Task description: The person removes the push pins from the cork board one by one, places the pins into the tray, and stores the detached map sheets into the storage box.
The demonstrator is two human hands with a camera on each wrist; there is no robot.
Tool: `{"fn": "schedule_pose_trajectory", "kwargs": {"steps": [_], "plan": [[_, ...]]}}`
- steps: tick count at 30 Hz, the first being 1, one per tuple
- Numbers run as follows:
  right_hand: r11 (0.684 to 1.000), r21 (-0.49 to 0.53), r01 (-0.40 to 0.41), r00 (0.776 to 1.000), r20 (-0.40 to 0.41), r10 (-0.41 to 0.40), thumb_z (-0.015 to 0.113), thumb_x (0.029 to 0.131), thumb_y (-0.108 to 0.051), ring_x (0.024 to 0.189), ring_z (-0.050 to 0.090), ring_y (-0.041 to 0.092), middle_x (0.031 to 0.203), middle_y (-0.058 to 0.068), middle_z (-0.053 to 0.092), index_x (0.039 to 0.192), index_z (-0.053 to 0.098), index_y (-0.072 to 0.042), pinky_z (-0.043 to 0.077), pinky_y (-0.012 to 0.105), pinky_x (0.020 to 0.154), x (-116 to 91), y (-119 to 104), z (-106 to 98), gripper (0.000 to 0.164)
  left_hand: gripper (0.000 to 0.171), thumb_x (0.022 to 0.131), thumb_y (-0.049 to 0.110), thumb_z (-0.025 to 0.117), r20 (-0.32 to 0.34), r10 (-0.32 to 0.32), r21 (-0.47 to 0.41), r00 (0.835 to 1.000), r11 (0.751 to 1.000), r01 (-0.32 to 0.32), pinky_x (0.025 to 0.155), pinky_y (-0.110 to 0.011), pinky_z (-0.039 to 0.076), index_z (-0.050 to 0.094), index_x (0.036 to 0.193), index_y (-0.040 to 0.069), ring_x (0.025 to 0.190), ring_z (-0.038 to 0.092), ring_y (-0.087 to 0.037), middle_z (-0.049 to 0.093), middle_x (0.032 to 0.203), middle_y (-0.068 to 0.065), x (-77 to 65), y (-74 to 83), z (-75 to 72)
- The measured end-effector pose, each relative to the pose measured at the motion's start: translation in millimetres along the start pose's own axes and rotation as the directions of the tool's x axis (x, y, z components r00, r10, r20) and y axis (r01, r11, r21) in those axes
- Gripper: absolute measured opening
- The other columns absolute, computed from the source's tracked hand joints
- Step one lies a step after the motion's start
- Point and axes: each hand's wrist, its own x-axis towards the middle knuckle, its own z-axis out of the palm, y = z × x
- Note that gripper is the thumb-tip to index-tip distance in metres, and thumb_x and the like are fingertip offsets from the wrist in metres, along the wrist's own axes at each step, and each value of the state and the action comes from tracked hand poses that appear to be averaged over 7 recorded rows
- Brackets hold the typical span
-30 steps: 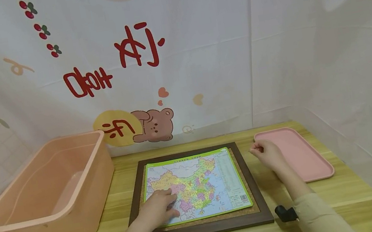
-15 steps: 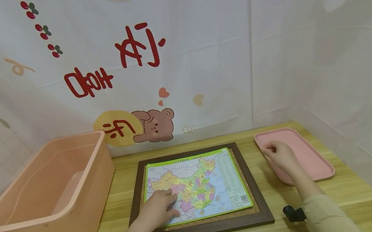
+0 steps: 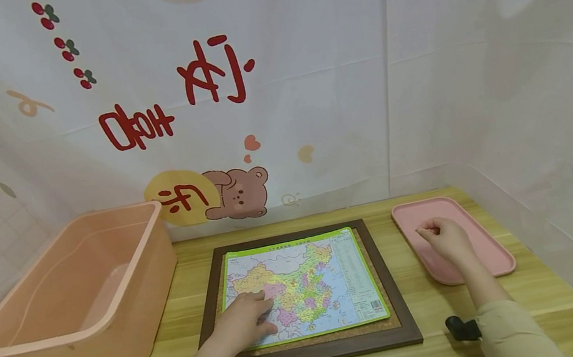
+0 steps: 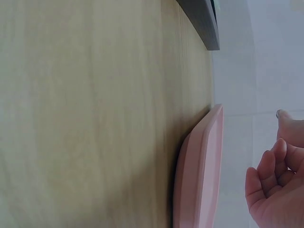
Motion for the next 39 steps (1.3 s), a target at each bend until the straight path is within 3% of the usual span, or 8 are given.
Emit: {"fn": "schedule_pose_trajectory", "kwargs": {"steps": [11, 16, 21, 29, 39], "plan": [[0.999, -0.018, -0.044, 0.999, 0.013, 0.045, 0.054, 0.103, -0.025, 0.083, 0.057, 0.028, 0.100, 0.023, 0.064, 0.106, 0.064, 0.009, 0.046, 0.036, 0.065, 0.3, 12.6, -10.9, 0.035, 0.053, 0.078, 0.040, 0.081, 0.007, 0.003, 0.008, 1.000, 1.000, -0.003, 0.090, -0.040, 0.053, 0.073, 0.116, 0.003, 0.107, 0.064, -0.035, 0.067, 0.121, -0.018, 0.1, 0.3, 0.5], [0.997, 0.000, -0.078, 0.996, 0.047, 0.078, 0.052, 0.104, -0.024, 0.085, 0.056, 0.028, 0.100, 0.024, 0.062, 0.108, 0.062, 0.012, 0.045, 0.034, 0.065, 0.8, 17.8, -15.5, 0.037, 0.053, 0.078, 0.039, 0.082, 0.001, 0.009, 0.003, 1.000, 1.000, -0.009, 0.090, -0.040, 0.054, 0.073, 0.116, 0.003, 0.107, 0.064, -0.035, 0.067, 0.121, -0.019, -0.2, 0.5, 0.2], [0.994, 0.002, -0.110, 0.991, 0.078, 0.109, 0.051, 0.105, -0.024, 0.086, 0.056, 0.031, 0.101, 0.024, 0.061, 0.112, 0.060, 0.013, 0.046, 0.035, 0.067, 2.0, 23.5, -19.4, 0.039, 0.052, 0.078, 0.038, 0.082, 0.001, 0.012, 0.002, 1.000, 1.000, -0.012, 0.090, -0.040, 0.053, 0.073, 0.116, 0.003, 0.108, 0.064, -0.035, 0.067, 0.121, -0.019, 0.1, 0.2, 0.5], [0.990, -0.029, -0.135, 0.986, 0.094, 0.137, 0.050, 0.104, -0.025, 0.095, 0.057, 0.043, 0.106, 0.032, 0.059, 0.113, 0.057, 0.014, 0.048, 0.048, 0.076, 5.4, 30.5, -24.7, 0.040, 0.053, 0.078, 0.038, 0.081, 0.006, 0.000, -0.005, 1.000, 1.000, 0.000, 0.091, -0.040, 0.053, 0.073, 0.117, 0.003, 0.109, 0.064, -0.035, 0.067, 0.122, -0.019, -0.7, -0.3, 0.8], [0.989, -0.053, -0.141, 0.984, 0.105, 0.146, 0.052, 0.103, -0.022, 0.091, 0.058, 0.041, 0.102, 0.031, 0.061, 0.108, 0.059, 0.014, 0.047, 0.048, 0.076, 8.3, 37.6, -26.5, 0.037, 0.054, 0.079, 0.039, 0.081, 0.010, -0.004, -0.001, 1.000, 1.000, 0.004, 0.091, -0.040, 0.053, 0.073, 0.117, 0.003, 0.109, 0.063, -0.036, 0.067, 0.122, -0.019, -0.3, -0.2, 0.2]]}}
